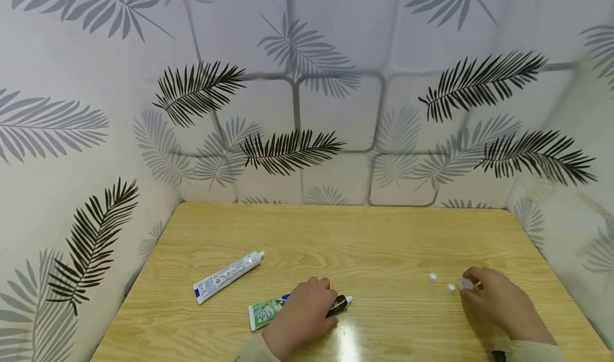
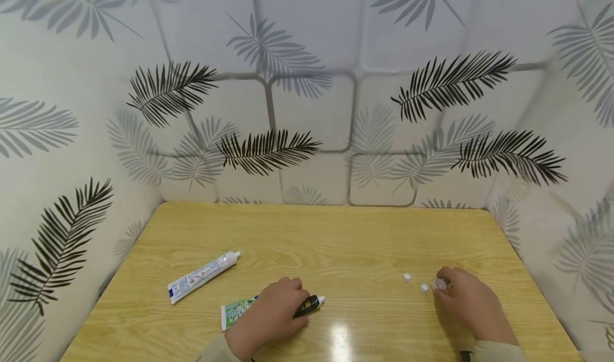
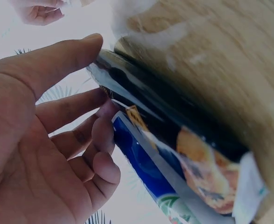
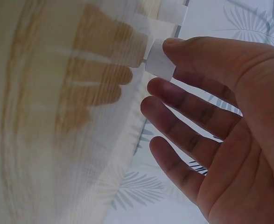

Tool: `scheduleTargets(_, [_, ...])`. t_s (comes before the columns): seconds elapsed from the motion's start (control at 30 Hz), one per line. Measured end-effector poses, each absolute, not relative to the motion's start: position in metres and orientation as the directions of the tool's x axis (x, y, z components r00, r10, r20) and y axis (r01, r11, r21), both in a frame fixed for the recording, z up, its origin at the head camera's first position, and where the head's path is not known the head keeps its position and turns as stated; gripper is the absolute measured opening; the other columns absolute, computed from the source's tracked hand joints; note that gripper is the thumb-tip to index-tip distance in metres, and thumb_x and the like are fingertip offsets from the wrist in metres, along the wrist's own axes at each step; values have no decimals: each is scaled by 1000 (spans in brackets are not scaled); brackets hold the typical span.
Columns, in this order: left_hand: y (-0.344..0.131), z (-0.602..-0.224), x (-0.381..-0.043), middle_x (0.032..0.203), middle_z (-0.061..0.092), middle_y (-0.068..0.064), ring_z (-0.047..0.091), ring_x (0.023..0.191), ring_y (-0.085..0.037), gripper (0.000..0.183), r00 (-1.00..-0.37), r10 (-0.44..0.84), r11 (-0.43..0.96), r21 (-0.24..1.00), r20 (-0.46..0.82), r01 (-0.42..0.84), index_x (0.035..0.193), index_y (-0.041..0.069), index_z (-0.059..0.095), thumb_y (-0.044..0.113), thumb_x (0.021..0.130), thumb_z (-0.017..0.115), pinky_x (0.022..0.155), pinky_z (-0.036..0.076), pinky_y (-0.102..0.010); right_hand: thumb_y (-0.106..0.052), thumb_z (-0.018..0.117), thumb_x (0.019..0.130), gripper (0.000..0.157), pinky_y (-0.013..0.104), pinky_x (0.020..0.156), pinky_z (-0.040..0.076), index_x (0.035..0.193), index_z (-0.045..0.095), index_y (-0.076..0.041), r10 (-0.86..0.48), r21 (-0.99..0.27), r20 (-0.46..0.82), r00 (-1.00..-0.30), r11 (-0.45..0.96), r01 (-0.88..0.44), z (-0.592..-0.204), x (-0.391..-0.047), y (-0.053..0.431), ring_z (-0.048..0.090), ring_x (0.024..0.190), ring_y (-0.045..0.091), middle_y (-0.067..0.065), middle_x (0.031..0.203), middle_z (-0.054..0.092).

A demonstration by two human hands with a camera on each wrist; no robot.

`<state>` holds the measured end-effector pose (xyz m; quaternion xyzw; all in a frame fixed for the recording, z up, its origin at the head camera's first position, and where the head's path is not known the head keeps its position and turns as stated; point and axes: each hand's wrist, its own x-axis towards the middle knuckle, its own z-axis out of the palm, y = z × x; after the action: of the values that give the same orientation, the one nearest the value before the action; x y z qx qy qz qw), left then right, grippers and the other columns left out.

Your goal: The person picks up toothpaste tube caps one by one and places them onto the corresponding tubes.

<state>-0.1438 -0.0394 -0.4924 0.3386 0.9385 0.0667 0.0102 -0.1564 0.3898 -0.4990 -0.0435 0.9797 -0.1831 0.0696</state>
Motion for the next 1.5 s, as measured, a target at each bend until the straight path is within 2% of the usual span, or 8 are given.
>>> scheduleTargets(0.17, [-37,-495,-143,89,62,5,49,74,-11,22,-772,635,767,88,32,635,95,17,75,36,87,86,62,41,-27,-30,76,98,33,51,76,60,118,72,-4,-105,-380,-159,-982,924,-37,-500,-157,389,74,96,28,9,111,76])
scheduleTargets(0.37, [-36,-497,-142,88,62,5,51,74,-12,19,-768,637,765,68,58,640,95,19,74,28,84,86,60,39,-26,-29,75,99,29,51,78,60,116,72,-5,-92,-380,-154,-984,925,-27,-501,-153,389,74,95,27,8,110,77])
scheduleTargets(0.63, [-35,-498,-142,84,60,6,47,70,-10,14,-754,654,745,119,61,656,92,18,73,19,82,83,59,37,-24,-24,73,99,25,53,76,60,116,72,-6,-99,-380,-82,-992,923,-61,-500,-149,387,75,94,30,14,111,78])
scheduleTargets(0.8, [-35,-496,-140,82,57,7,43,70,-9,12,-746,664,733,163,37,660,91,18,72,16,82,81,62,38,-24,-22,72,99,25,52,75,61,118,72,-6,-95,-392,-95,-991,918,-51,-498,-148,384,76,94,29,16,115,77])
scheduleTargets(1.0, [-35,-496,-137,81,55,8,42,69,-8,14,-736,676,723,152,49,674,88,18,70,15,79,80,60,35,-23,-27,70,102,24,51,74,60,118,72,-9,-87,-405,-109,-990,914,-36,-495,-147,382,75,94,27,13,117,77])
scheduleTargets(1.27, [-34,-498,-134,81,54,9,43,68,-6,14,-721,690,703,183,61,687,88,18,69,11,84,80,59,36,-21,-28,73,100,23,50,72,60,117,73,-12,-86,-408,-88,-992,912,-43,-498,-144,382,75,93,25,9,115,78])
scheduleTargets(1.5, [-32,-493,-130,86,57,7,45,70,-5,14,-742,670,723,210,19,659,95,17,72,10,86,79,56,38,-23,-28,74,99,27,50,73,60,119,72,-10,-88,-403,-70,-994,914,-53,-497,-145,379,74,93,25,11,118,77])
